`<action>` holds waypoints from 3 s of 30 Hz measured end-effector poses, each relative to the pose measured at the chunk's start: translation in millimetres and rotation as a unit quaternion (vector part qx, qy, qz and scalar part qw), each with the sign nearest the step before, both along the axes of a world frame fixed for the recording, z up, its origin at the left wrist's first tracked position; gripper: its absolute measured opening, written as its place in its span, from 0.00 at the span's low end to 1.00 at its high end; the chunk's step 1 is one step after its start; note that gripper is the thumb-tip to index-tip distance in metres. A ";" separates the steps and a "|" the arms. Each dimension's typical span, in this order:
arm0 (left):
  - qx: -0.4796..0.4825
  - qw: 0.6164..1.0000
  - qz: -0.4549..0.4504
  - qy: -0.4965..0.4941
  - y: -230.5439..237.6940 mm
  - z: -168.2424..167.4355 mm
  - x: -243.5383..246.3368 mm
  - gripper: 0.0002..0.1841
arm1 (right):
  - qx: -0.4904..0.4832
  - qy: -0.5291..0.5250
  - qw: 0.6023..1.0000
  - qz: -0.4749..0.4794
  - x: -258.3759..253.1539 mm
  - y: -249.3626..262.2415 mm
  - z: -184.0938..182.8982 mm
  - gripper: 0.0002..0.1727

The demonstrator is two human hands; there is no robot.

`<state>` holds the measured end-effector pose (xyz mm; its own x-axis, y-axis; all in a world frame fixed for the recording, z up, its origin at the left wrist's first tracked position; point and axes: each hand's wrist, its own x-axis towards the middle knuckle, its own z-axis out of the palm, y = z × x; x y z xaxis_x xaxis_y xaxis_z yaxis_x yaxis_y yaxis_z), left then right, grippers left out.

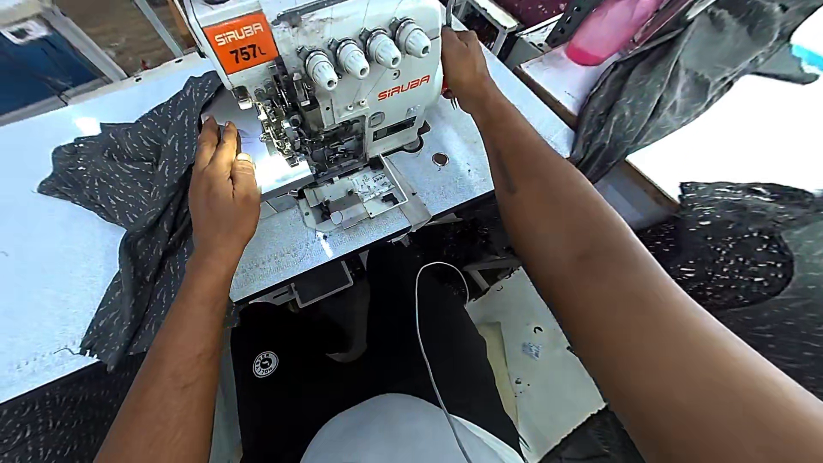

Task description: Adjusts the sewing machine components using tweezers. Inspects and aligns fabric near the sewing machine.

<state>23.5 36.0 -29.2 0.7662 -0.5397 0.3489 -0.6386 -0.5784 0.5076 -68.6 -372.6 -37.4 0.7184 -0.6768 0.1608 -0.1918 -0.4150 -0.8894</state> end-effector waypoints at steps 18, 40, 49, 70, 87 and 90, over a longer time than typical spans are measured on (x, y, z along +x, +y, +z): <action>-0.001 1.000 -0.009 -0.006 1.2 -2.2 2.5 0.31 | -0.230 -0.121 0.957 -0.132 -112.8 102.0 -19.3 0.25; -0.032 0.999 -0.017 -0.009 -1.2 -3.6 2.7 0.29 | -0.343 -0.124 0.924 -0.120 -36.5 217.0 -21.2 0.11; -0.043 0.999 -0.014 0.002 0.3 -5.5 1.6 0.29 | -0.243 -0.101 0.943 -0.201 -28.3 214.9 -20.9 0.34; -0.056 0.998 -0.021 -0.008 0.3 -6.9 -3.3 0.30 | 0.162 -0.149 0.973 -0.065 -169.1 146.4 -8.2 0.22; -0.051 0.998 -0.013 -0.023 0.9 -8.3 -0.4 0.29 | -0.152 -0.084 0.978 0.116 -149.7 112.6 -3.0 0.12; -0.049 0.998 -0.020 -0.037 1.1 -7.3 1.3 0.29 | -0.228 -0.108 0.941 0.225 -138.0 137.7 5.3 0.13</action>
<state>24.8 37.1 -36.5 0.7151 -0.5291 0.4569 -0.6979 -0.5021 0.5107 -206.6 -234.9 -32.2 0.8324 -0.1371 0.5369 0.2599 -0.7592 -0.5967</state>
